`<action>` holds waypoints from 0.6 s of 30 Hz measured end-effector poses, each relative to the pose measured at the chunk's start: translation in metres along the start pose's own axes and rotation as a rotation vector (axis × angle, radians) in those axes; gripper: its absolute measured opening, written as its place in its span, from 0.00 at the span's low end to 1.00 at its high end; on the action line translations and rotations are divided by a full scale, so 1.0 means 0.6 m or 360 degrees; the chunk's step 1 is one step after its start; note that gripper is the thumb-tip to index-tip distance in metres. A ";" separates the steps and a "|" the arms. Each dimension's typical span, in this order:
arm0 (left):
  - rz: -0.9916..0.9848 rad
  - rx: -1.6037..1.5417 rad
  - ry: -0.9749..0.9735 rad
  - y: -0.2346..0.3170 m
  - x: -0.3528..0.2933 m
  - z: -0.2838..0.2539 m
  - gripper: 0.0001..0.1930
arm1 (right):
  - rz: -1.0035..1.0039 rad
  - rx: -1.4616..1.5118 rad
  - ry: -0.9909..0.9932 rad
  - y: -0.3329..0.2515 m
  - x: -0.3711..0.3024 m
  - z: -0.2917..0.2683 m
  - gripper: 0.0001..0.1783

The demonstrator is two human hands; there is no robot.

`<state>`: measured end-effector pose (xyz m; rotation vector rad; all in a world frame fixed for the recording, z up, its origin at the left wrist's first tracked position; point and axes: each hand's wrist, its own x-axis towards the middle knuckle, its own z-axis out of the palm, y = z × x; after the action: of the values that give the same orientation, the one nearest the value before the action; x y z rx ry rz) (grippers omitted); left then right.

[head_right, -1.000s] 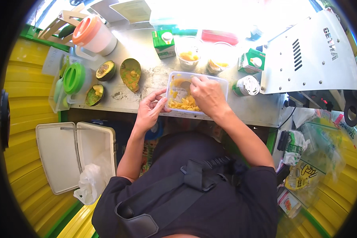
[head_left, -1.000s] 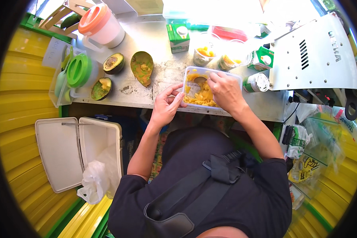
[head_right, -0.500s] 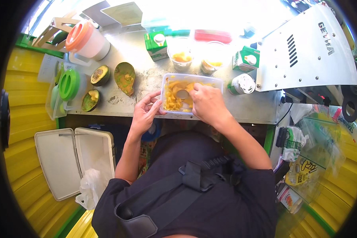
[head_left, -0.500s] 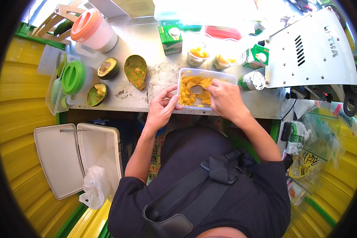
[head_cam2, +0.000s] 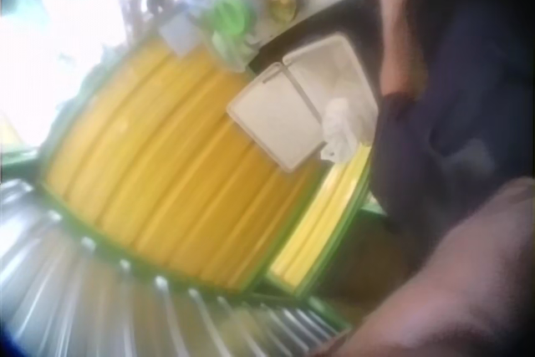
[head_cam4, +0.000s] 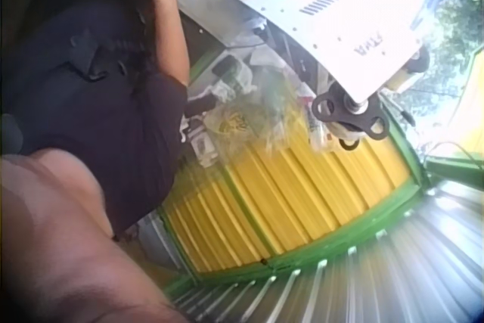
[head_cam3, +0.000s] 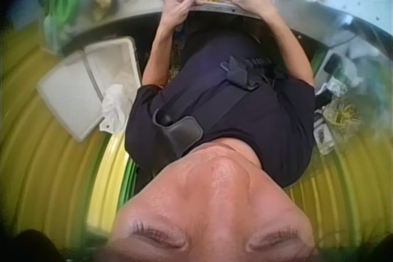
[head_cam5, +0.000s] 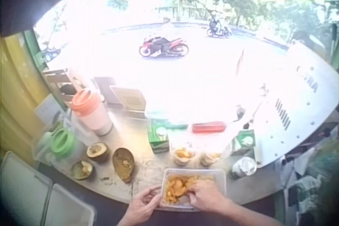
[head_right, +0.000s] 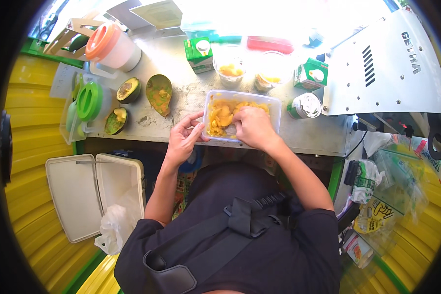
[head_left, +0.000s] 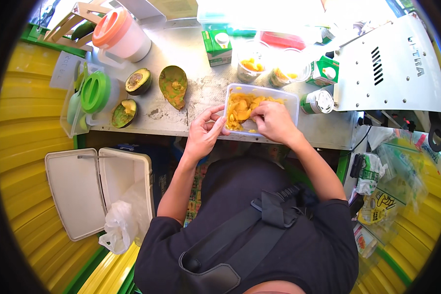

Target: The person scrapes pieces of fruit into plastic cups using a spoon, adds liquid from various containers, and tops the cups with a red sauce.

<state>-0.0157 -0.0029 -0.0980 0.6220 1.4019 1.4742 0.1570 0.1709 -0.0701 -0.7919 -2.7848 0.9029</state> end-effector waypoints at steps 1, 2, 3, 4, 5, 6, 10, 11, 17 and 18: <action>-0.0004 -0.0019 0.0004 -0.002 0.001 -0.001 0.20 | 0.0017 0.0132 -0.0034 0.004 0.000 0.000 0.09; -0.0003 -0.0020 0.0004 -0.001 0.001 -0.001 0.20 | 0.0016 0.0132 -0.0035 0.008 -0.002 -0.004 0.09; -0.0006 -0.0024 0.0001 0.000 0.000 -0.001 0.20 | 0.0025 0.0301 -0.0062 0.012 -0.007 -0.012 0.08; -0.0008 -0.0028 -0.0002 0.001 -0.001 -0.001 0.20 | 0.0035 0.0470 -0.0089 0.015 -0.013 -0.020 0.08; -0.0007 -0.0031 0.0000 0.000 0.000 -0.001 0.20 | 0.0034 0.0467 -0.0092 0.014 -0.018 -0.031 0.08; -0.0005 -0.0040 -0.0005 0.001 0.000 0.000 0.20 | 0.0132 0.0634 -0.0103 0.010 -0.026 -0.046 0.06; 0.0001 -0.0031 -0.0011 0.003 0.001 -0.001 0.20 | 0.0223 0.0799 -0.0135 -0.001 -0.046 -0.087 0.07; 0.0002 -0.0029 -0.0013 0.003 0.000 -0.002 0.20 | 0.0222 0.0799 -0.0132 -0.002 -0.048 -0.092 0.07; -0.0002 0.0003 -0.0013 0.001 0.001 -0.003 0.20 | 0.0267 0.0728 0.0069 0.003 -0.064 -0.099 0.07; -0.0001 0.0013 -0.0011 0.000 0.000 -0.003 0.20 | 0.0263 0.0641 0.0084 -0.002 -0.067 -0.103 0.07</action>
<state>-0.0174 -0.0036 -0.0984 0.6307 1.4032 1.4652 0.2066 0.1814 -0.0166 -0.9627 -2.3961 1.3881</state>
